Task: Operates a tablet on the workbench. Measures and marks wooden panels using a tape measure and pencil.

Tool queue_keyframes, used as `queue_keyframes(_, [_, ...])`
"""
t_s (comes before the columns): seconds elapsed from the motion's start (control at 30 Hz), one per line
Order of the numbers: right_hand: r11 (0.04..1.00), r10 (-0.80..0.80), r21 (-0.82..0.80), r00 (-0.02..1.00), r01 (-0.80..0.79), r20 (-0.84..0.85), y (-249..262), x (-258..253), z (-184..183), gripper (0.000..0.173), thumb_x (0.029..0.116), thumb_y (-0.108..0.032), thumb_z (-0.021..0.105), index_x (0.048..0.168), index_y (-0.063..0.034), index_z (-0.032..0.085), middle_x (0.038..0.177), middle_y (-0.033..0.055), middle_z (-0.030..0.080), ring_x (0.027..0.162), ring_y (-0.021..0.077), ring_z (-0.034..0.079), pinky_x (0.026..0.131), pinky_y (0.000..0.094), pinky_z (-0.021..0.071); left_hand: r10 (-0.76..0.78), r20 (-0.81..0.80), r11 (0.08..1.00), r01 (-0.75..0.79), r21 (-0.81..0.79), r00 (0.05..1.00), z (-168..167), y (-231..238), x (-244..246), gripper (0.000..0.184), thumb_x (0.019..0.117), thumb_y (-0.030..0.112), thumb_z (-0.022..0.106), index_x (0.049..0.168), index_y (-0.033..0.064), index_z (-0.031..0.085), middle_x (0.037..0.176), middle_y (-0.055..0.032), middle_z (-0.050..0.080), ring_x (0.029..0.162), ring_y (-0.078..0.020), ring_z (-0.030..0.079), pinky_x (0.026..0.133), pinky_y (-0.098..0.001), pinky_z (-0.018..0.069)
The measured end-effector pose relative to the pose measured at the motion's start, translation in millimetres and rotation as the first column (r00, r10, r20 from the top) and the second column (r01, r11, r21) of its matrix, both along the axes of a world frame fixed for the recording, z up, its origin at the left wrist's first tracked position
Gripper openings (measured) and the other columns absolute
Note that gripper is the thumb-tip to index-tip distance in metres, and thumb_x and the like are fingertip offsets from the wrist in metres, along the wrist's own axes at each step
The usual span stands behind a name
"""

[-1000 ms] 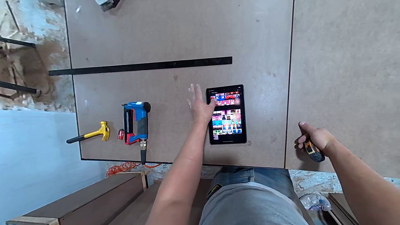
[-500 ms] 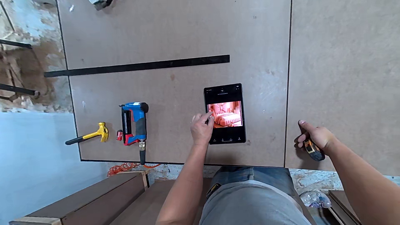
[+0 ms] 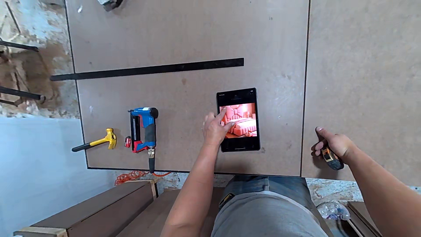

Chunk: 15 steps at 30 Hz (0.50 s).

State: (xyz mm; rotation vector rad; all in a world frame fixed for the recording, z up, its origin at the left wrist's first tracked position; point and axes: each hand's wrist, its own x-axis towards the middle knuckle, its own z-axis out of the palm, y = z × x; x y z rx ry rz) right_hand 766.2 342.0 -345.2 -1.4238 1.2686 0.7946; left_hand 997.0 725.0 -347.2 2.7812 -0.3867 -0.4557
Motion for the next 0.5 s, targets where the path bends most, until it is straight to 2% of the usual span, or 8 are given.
queue_keyframes(0.13, [1.0, 0.019, -0.005, 1.0, -0.019, 0.0, 0, 0, -1, 0.089, 0.0976, -0.079, 0.029, 0.079, -0.0035, 0.073, 0.076, 0.013, 0.076, 0.069, 0.0282, 0.075, 0.067, 0.0487, 0.0623, 0.001, -0.036, 1.0, -0.001, 0.004, 0.999, -1, -1, 0, 0.071, 0.0842, 0.058, 0.079, 0.148, 0.0358, 0.056, 0.124, -0.0153, 0.061, 0.115, -0.0317, 0.059, 0.097, -0.0514, 0.0501])
queue_keyframes(0.23, [1.0, 0.011, 0.0, 1.0, -0.011, 0.008, 1, -1, -2, 0.089, 0.0979, -0.079, 0.029, 0.08, -0.003, 0.072, 0.076, 0.0133, 0.075, 0.068, 0.0284, 0.074, 0.066, 0.0484, 0.0627, 0.065, 0.02, 0.993, -0.063, -0.099, 0.998, 0, 2, -5, 0.08, 0.083, 0.057, 0.08, 0.154, 0.0318, 0.05, 0.123, -0.016, 0.062, 0.114, -0.0323, 0.06, 0.097, -0.0525, 0.0509])
queue_keyframes(0.3, [1.0, -0.005, 0.004, 1.0, 0.005, 0.015, 0, -1, -2, 0.088, 0.0986, -0.077, 0.03, 0.081, -0.0018, 0.072, 0.076, 0.0138, 0.075, 0.069, 0.0292, 0.074, 0.067, 0.049, 0.0628, 0.177, 0.048, 0.967, -0.165, -0.194, 0.983, 5, 9, -10, 0.084, 0.0883, 0.056, 0.075, 0.159, 0.0257, 0.042, 0.129, -0.0189, 0.061, 0.118, -0.0344, 0.06, 0.1, -0.0548, 0.0517])
queue_keyframes(0.37, [1.0, -0.011, 0.003, 1.0, 0.011, 0.014, 0, 0, -1, 0.087, 0.0999, -0.075, 0.031, 0.08, -0.0012, 0.072, 0.074, 0.014, 0.074, 0.068, 0.029, 0.074, 0.067, 0.0494, 0.0622, 0.26, 0.101, 0.953, -0.239, -0.187, 0.96, 2, 28, -14, 0.071, 0.0985, 0.053, 0.063, 0.158, 0.0204, 0.043, 0.138, -0.0203, 0.059, 0.124, -0.035, 0.059, 0.104, -0.0557, 0.05])
queue_keyframes(0.43, [1.0, -0.015, 0.005, 1.0, 0.015, 0.013, 1, 1, -1, 0.087, 0.0997, -0.076, 0.031, 0.079, -0.0017, 0.071, 0.074, 0.0139, 0.074, 0.067, 0.0288, 0.074, 0.067, 0.0489, 0.0623, 0.275, 0.177, 0.96, -0.262, -0.096, 0.945, -14, 57, -19, 0.059, 0.1049, 0.049, 0.051, 0.155, 0.0183, 0.047, 0.15, -0.0175, 0.052, 0.137, -0.0338, 0.051, 0.113, -0.0549, 0.0428])
queue_keyframes(0.5, [1.0, -0.008, 0.005, 1.0, 0.008, 0.008, 1, 1, 0, 0.087, 0.0994, -0.076, 0.03, 0.08, -0.0019, 0.072, 0.076, 0.0138, 0.075, 0.069, 0.029, 0.074, 0.068, 0.049, 0.0624, 0.225, 0.213, 0.971, -0.237, 0.032, 0.951, -36, 86, -28, 0.06, 0.1074, 0.049, 0.04, 0.159, 0.0184, 0.041, 0.166, -0.0111, 0.034, 0.152, -0.0305, 0.033, 0.123, -0.0552, 0.0281])
